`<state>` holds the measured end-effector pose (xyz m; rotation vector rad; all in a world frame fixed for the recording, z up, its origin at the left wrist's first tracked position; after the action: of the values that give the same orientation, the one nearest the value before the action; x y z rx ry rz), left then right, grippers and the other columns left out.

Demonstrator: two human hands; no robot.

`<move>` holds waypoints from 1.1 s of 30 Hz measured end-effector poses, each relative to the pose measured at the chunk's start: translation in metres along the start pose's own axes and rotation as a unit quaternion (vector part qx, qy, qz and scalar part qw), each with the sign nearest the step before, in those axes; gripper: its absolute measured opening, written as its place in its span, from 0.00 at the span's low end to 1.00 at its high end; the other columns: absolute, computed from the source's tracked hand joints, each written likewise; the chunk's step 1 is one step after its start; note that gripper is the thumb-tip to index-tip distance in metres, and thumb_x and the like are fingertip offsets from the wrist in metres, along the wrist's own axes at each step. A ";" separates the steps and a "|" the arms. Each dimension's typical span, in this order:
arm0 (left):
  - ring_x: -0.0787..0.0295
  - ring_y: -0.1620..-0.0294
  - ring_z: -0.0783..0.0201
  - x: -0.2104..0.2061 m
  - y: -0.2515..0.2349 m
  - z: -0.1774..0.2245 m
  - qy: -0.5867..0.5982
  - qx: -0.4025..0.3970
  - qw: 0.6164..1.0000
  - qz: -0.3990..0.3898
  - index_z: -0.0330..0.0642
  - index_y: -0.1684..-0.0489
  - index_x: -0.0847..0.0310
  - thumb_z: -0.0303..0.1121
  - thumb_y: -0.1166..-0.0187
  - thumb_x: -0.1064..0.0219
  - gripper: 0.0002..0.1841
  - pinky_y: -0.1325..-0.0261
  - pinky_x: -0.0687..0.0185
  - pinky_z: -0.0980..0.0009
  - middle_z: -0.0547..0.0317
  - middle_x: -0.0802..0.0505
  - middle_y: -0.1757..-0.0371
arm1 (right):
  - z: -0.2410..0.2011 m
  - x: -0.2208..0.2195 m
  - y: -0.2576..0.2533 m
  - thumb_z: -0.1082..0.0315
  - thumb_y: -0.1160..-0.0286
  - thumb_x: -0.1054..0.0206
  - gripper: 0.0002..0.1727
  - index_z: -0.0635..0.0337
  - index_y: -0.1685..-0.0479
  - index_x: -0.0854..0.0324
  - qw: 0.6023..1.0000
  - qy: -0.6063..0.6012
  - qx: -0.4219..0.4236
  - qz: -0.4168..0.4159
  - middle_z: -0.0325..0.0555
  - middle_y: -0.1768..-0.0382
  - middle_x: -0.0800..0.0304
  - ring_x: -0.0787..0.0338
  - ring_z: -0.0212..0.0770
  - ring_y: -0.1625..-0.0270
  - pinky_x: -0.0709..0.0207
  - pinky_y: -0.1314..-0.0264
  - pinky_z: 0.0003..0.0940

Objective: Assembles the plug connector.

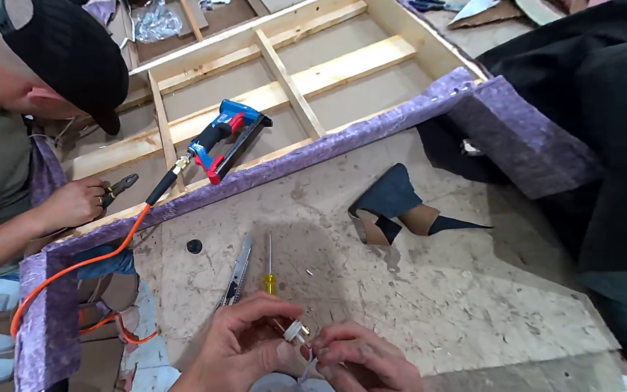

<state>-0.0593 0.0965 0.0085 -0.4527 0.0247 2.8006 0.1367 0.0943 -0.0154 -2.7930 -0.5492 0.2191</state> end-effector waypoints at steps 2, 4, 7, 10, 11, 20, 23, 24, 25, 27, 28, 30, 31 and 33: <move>0.09 0.46 0.68 -0.001 -0.003 0.001 -0.019 0.002 1.000 -0.007 0.40 0.29 0.18 0.34 0.21 0.26 0.22 0.43 0.10 0.70 0.57 0.09 0.39 | -0.001 0.001 0.001 0.71 0.22 0.28 0.06 0.54 0.52 0.11 1.000 -0.010 -0.005 0.003 0.41 0.47 0.09 0.07 0.32 0.47 0.08 0.48 0.26; 0.10 0.46 0.70 0.000 -0.006 0.002 -0.021 0.004 1.000 -0.010 0.42 0.35 0.14 0.35 0.23 0.24 0.19 0.43 0.11 0.72 0.59 0.10 0.39 | 0.000 0.003 0.003 0.71 0.22 0.28 0.07 0.52 0.50 0.10 0.999 -0.027 -0.014 0.015 0.40 0.47 0.09 0.07 0.33 0.48 0.08 0.48 0.27; 0.10 0.40 0.64 0.004 -0.008 0.003 -0.004 0.002 1.000 0.005 0.40 0.40 0.11 0.38 0.23 0.24 0.18 0.39 0.10 0.69 0.51 0.11 0.32 | 0.003 0.004 0.004 0.72 0.23 0.27 0.08 0.53 0.50 0.10 0.998 -0.038 -0.024 0.032 0.41 0.47 0.08 0.06 0.35 0.48 0.07 0.48 0.30; 0.07 0.47 0.65 0.003 -0.011 0.007 -0.040 -0.010 0.999 0.032 0.39 0.34 0.13 0.38 0.20 0.27 0.20 0.44 0.09 0.71 0.50 0.06 0.40 | 0.002 0.004 0.004 0.73 0.24 0.26 0.07 0.55 0.51 0.10 0.999 -0.020 -0.029 0.039 0.43 0.48 0.08 0.05 0.36 0.47 0.06 0.46 0.31; 0.08 0.49 0.66 0.001 -0.012 0.010 -0.086 -0.019 0.995 0.044 0.40 0.33 0.14 0.41 0.20 0.27 0.21 0.46 0.10 0.72 0.52 0.05 0.44 | 0.001 0.002 0.002 0.74 0.24 0.26 0.07 0.56 0.51 0.10 0.999 -0.010 -0.027 0.039 0.43 0.48 0.08 0.05 0.35 0.48 0.06 0.47 0.30; 0.08 0.52 0.69 -0.022 -0.044 0.008 -0.200 -0.061 0.977 -0.042 0.41 0.37 0.11 0.37 0.19 0.28 0.17 0.49 0.07 0.72 0.57 0.06 0.50 | -0.005 -0.001 0.000 0.73 0.24 0.26 0.06 0.57 0.53 0.10 0.995 0.054 -0.028 0.078 0.38 0.48 0.09 0.09 0.24 0.53 0.10 0.51 0.19; 0.10 0.57 0.72 -0.023 -0.040 -0.004 -0.208 -0.047 0.976 -0.042 0.41 0.37 0.10 0.40 0.18 0.29 0.18 0.54 0.10 0.76 0.58 0.06 0.54 | -0.002 0.001 0.007 0.73 0.24 0.26 0.05 0.56 0.53 0.11 0.992 0.028 -0.060 0.111 0.36 0.46 0.09 0.08 0.23 0.53 0.10 0.52 0.19; 0.12 0.60 0.74 -0.023 -0.038 -0.007 -0.202 -0.042 0.978 -0.039 0.41 0.36 0.11 0.41 0.18 0.29 0.18 0.57 0.13 0.78 0.58 0.07 0.56 | -0.001 0.002 0.008 0.73 0.24 0.26 0.06 0.55 0.53 0.10 0.990 0.013 -0.071 0.123 0.36 0.46 0.08 0.08 0.24 0.53 0.10 0.52 0.19; 0.13 0.62 0.75 -0.021 -0.036 -0.008 -0.190 -0.037 0.980 -0.036 0.40 0.36 0.11 0.41 0.17 0.30 0.18 0.58 0.14 0.79 0.59 0.07 0.56 | 0.000 0.002 0.009 0.73 0.24 0.26 0.06 0.55 0.53 0.09 0.987 -0.004 -0.081 0.135 0.36 0.46 0.08 0.08 0.25 0.53 0.10 0.51 0.21; 0.12 0.62 0.76 -0.017 -0.033 -0.010 -0.170 -0.027 0.985 -0.030 0.38 0.35 0.12 0.41 0.17 0.30 0.19 0.59 0.13 0.80 0.59 0.06 0.55 | 0.003 0.004 0.011 0.72 0.24 0.27 0.07 0.52 0.52 0.08 0.982 -0.030 -0.103 0.155 0.35 0.46 0.07 0.07 0.27 0.52 0.09 0.51 0.23; 0.12 0.62 0.76 -0.015 -0.030 -0.011 -0.167 -0.022 0.985 -0.025 0.39 0.35 0.12 0.41 0.18 0.29 0.20 0.60 0.13 0.80 0.59 0.07 0.56 | 0.004 0.005 0.011 0.71 0.23 0.27 0.07 0.51 0.52 0.08 0.980 -0.042 -0.109 0.162 0.36 0.46 0.06 0.06 0.29 0.52 0.08 0.51 0.26; 0.14 0.64 0.76 -0.011 -0.025 -0.016 -0.173 -0.015 0.985 -0.015 0.41 0.33 0.12 0.43 0.19 0.28 0.21 0.62 0.14 0.80 0.60 0.08 0.56 | 0.006 0.006 0.012 0.70 0.22 0.27 0.07 0.51 0.51 0.08 0.978 -0.057 -0.114 0.165 0.39 0.47 0.06 0.05 0.33 0.52 0.07 0.51 0.29; 0.13 0.63 0.76 -0.008 -0.023 -0.018 -0.172 -0.011 0.985 -0.014 0.41 0.32 0.13 0.42 0.20 0.28 0.22 0.61 0.14 0.80 0.60 0.08 0.56 | 0.007 0.006 0.012 0.71 0.22 0.27 0.07 0.52 0.51 0.08 0.978 -0.061 -0.115 0.164 0.40 0.47 0.06 0.05 0.35 0.52 0.07 0.52 0.30; 0.10 0.58 0.73 -0.004 -0.020 -0.020 -0.160 -0.002 0.987 -0.017 0.40 0.29 0.14 0.40 0.20 0.27 0.23 0.56 0.09 0.77 0.57 0.08 0.51 | 0.007 0.003 0.011 0.71 0.22 0.27 0.07 0.53 0.52 0.08 0.977 -0.061 -0.124 0.163 0.41 0.47 0.06 0.05 0.35 0.52 0.07 0.51 0.30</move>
<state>-0.0438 0.1131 -0.0088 0.0015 -0.0578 2.8039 0.1422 0.0872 -0.0254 -3.1197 -0.1460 0.4173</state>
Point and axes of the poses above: each hand's wrist, its own y-axis away from the middle knuckle, its own x-axis out of the back of the hand, z = x × y, the point moved 5 cm from there along -y, towards the middle knuckle
